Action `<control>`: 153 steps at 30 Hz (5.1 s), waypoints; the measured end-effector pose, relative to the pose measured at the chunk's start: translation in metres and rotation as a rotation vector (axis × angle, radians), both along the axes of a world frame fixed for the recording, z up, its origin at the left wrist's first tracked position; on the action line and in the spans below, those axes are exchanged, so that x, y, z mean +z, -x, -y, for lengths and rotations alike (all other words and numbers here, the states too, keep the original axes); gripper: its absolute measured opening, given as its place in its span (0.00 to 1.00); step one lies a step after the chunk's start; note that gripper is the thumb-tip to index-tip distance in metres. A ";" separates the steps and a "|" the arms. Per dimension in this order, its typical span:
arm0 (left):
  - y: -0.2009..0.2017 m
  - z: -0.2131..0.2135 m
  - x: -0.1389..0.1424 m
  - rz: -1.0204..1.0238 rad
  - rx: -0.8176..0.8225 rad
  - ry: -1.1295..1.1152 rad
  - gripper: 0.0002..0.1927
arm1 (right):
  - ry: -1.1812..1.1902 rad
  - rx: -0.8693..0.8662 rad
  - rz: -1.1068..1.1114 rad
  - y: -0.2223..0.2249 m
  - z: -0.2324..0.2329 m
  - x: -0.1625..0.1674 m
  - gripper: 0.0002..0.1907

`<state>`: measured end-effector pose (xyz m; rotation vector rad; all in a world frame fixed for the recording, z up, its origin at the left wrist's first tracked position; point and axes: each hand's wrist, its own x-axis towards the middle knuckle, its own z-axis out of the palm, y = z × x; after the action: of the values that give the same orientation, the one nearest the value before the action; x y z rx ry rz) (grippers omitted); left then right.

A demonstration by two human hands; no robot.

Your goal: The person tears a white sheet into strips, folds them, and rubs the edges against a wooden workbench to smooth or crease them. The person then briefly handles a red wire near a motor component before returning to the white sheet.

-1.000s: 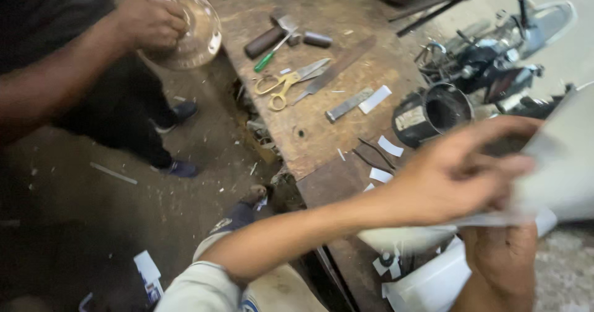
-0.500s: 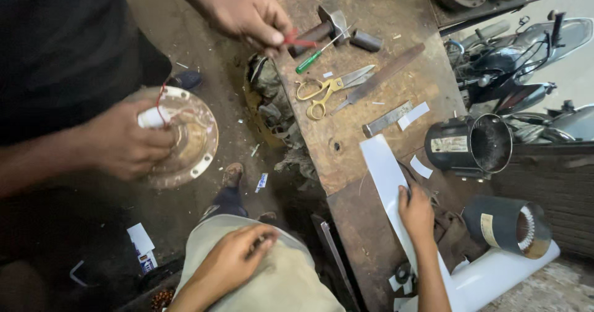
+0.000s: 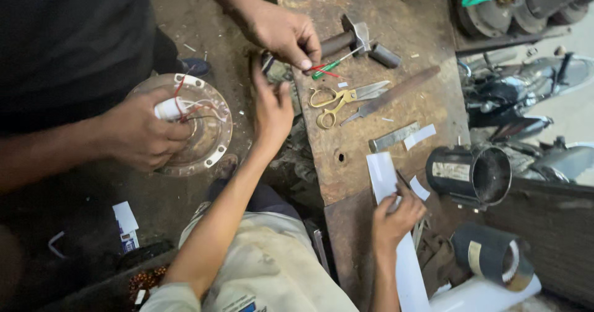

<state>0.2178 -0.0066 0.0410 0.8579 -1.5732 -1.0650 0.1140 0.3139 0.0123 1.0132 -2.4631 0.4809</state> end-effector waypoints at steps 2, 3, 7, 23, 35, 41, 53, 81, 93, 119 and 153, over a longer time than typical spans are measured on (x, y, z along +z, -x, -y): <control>0.016 0.013 0.006 0.050 -0.088 -0.200 0.35 | 0.052 0.101 0.038 -0.005 0.016 -0.001 0.13; 0.023 0.019 0.009 0.070 -0.134 -0.299 0.34 | 0.076 0.154 0.056 -0.007 0.026 0.000 0.13; 0.038 0.032 0.011 0.146 -0.022 0.155 0.13 | 0.217 0.297 0.387 -0.019 0.075 0.002 0.11; 0.008 -0.041 0.002 0.177 -0.218 0.187 0.14 | 0.777 0.451 1.280 -0.002 0.196 0.035 0.15; -0.067 -0.083 0.081 0.157 -0.559 0.194 0.23 | 1.064 0.480 1.360 0.012 0.114 0.096 0.12; -0.115 -0.075 0.081 -0.135 -0.719 -0.397 0.15 | 0.805 0.546 1.363 -0.002 0.089 0.103 0.18; -0.069 -0.082 0.054 -0.645 -0.398 -1.107 0.12 | 0.109 0.626 1.433 0.007 0.145 0.073 0.12; 0.007 -0.068 0.030 -1.153 -0.065 -1.331 0.16 | -0.015 0.933 1.080 0.052 0.323 0.062 0.05; 0.021 -0.054 0.013 -1.147 -0.036 -1.260 0.16 | -0.116 0.978 0.902 0.044 0.355 0.061 0.07; 0.011 -0.059 0.023 -1.087 -0.060 -1.363 0.19 | -0.308 1.225 0.372 0.013 0.361 0.095 0.09; 0.014 -0.061 0.020 -1.130 -0.047 -1.333 0.19 | -0.344 1.258 0.403 0.016 0.360 0.094 0.08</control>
<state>0.2035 0.0542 0.0614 0.7257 0.2063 -2.1228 0.0981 -0.0459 0.1065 2.8081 -1.9064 0.6552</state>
